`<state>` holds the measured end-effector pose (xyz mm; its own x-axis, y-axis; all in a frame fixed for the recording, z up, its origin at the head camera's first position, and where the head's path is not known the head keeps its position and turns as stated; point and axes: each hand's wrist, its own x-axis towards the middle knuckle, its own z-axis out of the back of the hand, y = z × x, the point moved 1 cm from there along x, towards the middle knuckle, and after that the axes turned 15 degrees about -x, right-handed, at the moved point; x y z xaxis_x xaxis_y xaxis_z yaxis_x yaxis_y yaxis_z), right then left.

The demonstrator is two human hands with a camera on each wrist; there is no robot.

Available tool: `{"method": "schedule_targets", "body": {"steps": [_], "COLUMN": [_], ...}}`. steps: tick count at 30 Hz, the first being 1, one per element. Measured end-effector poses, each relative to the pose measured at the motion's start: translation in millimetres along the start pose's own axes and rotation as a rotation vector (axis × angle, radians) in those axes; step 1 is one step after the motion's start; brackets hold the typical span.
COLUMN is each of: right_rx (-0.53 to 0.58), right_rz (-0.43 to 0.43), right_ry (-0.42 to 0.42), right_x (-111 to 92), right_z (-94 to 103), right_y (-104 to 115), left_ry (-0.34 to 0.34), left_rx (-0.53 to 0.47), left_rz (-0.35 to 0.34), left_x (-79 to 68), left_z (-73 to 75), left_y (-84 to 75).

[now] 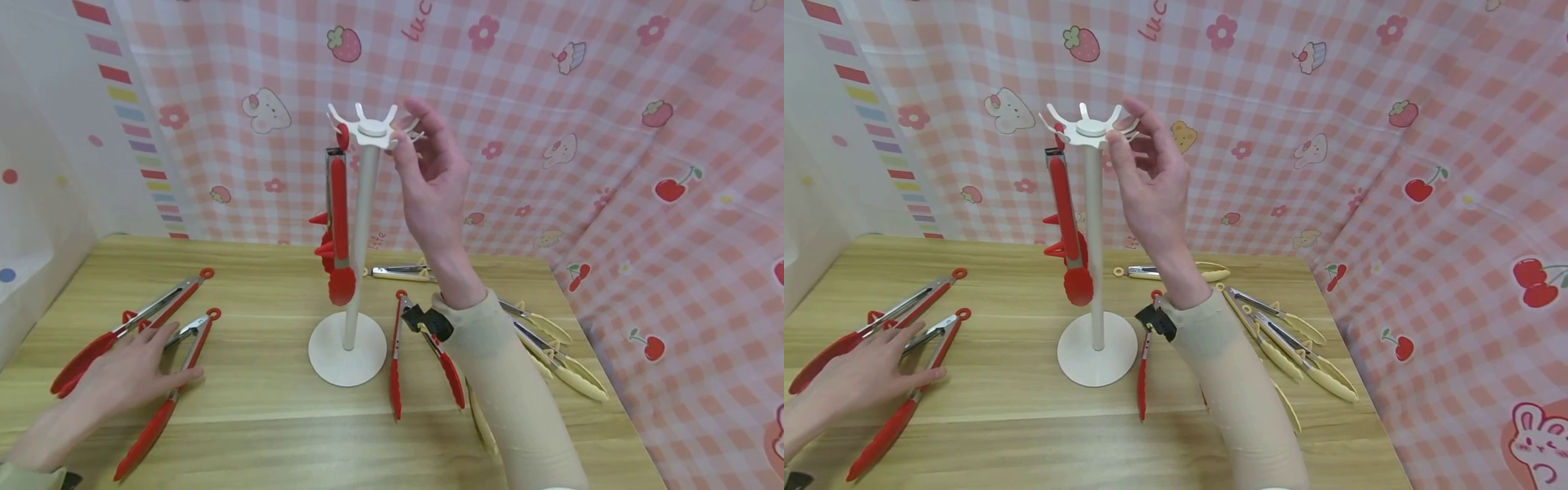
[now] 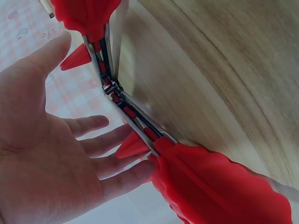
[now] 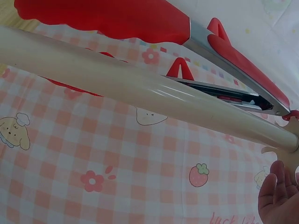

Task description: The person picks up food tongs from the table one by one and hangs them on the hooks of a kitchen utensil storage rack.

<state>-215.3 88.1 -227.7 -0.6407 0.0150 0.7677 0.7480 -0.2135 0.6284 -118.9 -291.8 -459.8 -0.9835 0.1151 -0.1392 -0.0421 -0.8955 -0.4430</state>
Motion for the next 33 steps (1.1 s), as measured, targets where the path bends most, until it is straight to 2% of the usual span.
{"method": "schedule_targets", "body": {"steps": [16,22,33], "right_rx": [0.011,0.004,-0.017], "right_rz": [-0.003,0.002,-0.013], "right_ry": [-0.006,-0.003,-0.015], "right_x": [1,0,0], "right_z": [-0.5,-0.1,0.9], "right_y": [0,1,2], "left_ry": [0.022,0.008,0.016], "left_rx": [-0.020,-0.014,-0.010], "left_rz": [0.021,0.012,0.021], "left_x": [-1.8,-0.8,3.1], "left_z": [-3.8,-8.2,-10.6], "left_y": [4.7,6.9,3.7]}}
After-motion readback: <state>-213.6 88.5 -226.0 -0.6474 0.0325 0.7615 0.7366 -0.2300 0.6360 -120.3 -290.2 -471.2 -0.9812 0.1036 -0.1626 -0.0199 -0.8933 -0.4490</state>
